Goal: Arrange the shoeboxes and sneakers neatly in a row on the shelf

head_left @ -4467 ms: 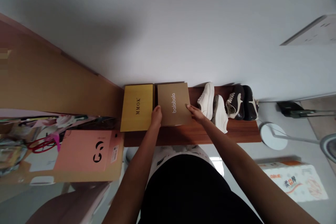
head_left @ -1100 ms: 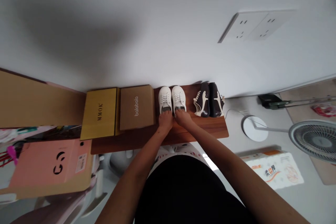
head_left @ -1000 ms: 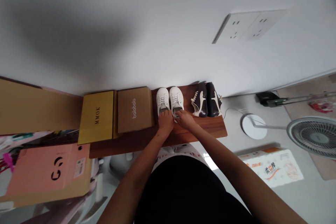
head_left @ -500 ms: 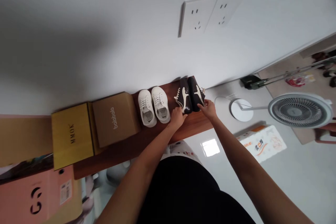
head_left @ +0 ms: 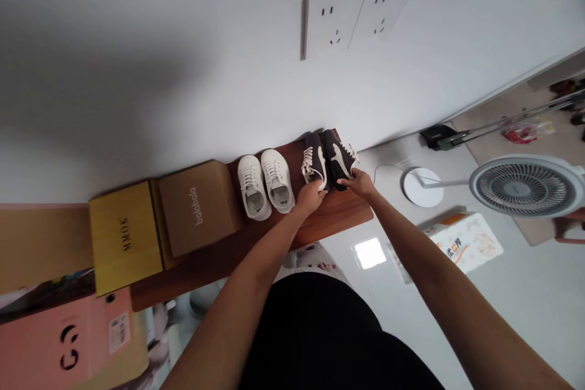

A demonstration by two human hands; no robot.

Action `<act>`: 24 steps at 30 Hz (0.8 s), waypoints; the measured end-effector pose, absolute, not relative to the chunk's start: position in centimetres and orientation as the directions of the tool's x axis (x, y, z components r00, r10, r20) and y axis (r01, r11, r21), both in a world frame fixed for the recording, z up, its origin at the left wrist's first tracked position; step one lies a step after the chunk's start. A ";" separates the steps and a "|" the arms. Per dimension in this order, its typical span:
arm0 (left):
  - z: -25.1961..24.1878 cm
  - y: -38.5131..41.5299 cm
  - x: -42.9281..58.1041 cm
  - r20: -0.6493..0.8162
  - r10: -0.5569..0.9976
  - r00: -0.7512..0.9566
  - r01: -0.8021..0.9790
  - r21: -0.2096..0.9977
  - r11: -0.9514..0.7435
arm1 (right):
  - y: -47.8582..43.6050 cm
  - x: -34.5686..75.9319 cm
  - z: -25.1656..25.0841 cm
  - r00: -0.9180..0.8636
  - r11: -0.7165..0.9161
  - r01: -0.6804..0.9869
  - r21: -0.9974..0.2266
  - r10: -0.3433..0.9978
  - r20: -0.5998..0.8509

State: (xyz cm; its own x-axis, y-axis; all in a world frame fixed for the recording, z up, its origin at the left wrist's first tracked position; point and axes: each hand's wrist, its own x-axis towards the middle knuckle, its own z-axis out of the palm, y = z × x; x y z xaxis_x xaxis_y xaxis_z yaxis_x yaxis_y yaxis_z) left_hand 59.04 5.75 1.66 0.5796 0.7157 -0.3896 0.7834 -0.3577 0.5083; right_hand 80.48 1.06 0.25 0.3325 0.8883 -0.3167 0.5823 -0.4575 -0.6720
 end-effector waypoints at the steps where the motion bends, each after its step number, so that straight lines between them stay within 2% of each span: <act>1: 2.1 5.8 59.2 -0.393 0.705 0.590 0.782 0.493 -0.380 | 1.2 80.2 0.7 0.328 -0.432 0.662 -0.613 0.902 -0.282; 5: 3.5 5.8 59.7 -0.442 0.671 0.595 0.802 0.381 -0.460 | 1.7 78.6 2.2 0.218 -0.271 0.895 -0.355 0.959 -0.181; 10: 4.3 5.9 60.1 -0.452 0.681 0.577 0.816 0.272 -0.511 | 1.9 76.6 2.4 0.061 -0.082 0.981 -0.175 0.990 -0.125; 15: 4.1 6.1 60.6 -0.424 0.722 0.547 0.836 0.237 -0.494 | 2.3 75.0 1.6 0.012 -0.029 0.995 -0.100 0.987 -0.162; 24: 2.7 5.4 61.8 -0.425 0.764 0.486 0.874 0.252 -0.416 | 2.7 74.0 0.6 0.091 -0.108 0.992 -0.062 0.968 -0.232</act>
State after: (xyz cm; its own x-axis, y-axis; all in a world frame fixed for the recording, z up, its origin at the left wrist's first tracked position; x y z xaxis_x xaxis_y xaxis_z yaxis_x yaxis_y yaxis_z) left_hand 61.84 5.44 2.73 0.4862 0.7637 -0.4247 0.8737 -0.4163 0.2516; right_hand 73.98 2.74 0.64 0.0906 0.9684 -0.2322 0.9923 -0.1076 -0.0618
